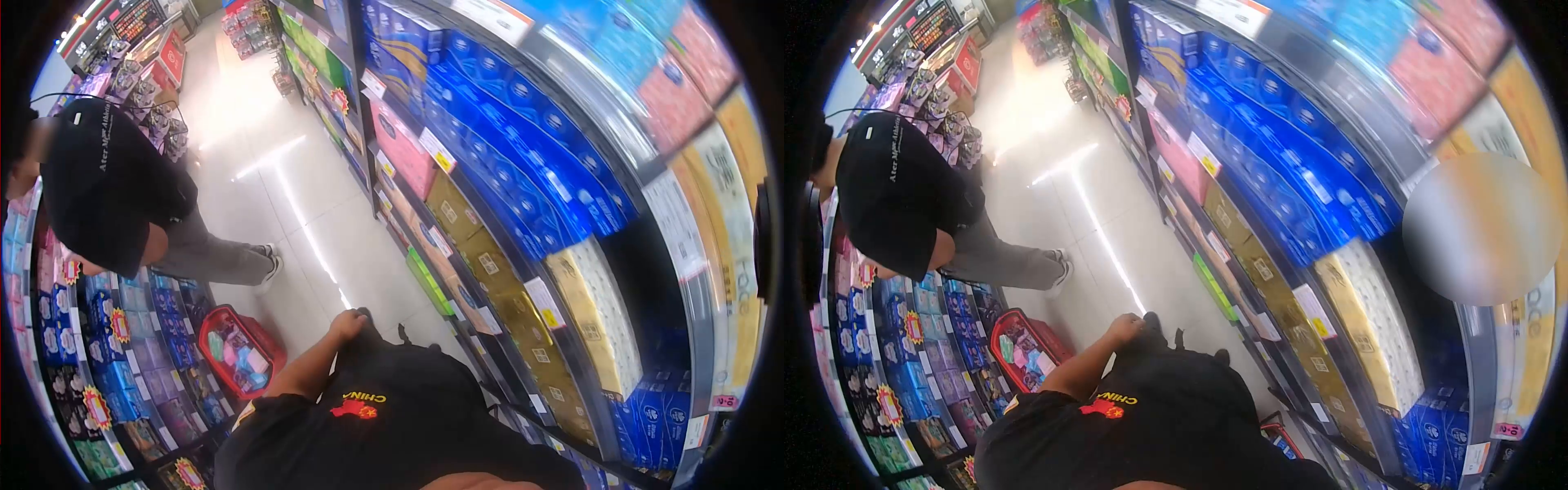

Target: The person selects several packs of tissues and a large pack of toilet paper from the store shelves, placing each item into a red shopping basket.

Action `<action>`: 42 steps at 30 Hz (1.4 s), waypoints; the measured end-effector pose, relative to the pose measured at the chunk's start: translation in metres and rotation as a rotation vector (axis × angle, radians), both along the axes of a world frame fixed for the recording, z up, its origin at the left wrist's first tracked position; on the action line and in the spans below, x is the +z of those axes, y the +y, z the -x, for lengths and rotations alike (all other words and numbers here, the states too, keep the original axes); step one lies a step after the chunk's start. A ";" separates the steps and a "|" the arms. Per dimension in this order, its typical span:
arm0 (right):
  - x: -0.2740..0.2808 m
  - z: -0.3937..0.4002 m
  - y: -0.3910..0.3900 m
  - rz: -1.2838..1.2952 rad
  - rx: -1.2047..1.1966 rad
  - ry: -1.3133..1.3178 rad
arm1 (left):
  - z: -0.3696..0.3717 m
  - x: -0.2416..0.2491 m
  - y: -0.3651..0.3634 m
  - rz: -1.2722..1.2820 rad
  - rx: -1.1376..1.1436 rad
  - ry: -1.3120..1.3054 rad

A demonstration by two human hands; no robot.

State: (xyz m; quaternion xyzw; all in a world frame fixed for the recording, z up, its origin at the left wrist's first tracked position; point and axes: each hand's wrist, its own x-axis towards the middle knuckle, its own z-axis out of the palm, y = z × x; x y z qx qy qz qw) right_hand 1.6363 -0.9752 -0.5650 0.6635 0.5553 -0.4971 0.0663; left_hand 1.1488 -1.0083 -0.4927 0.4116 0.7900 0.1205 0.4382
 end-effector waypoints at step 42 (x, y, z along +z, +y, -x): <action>-0.005 0.433 0.363 0.024 0.040 0.169 | 0.367 0.035 0.298 -0.074 -0.053 0.000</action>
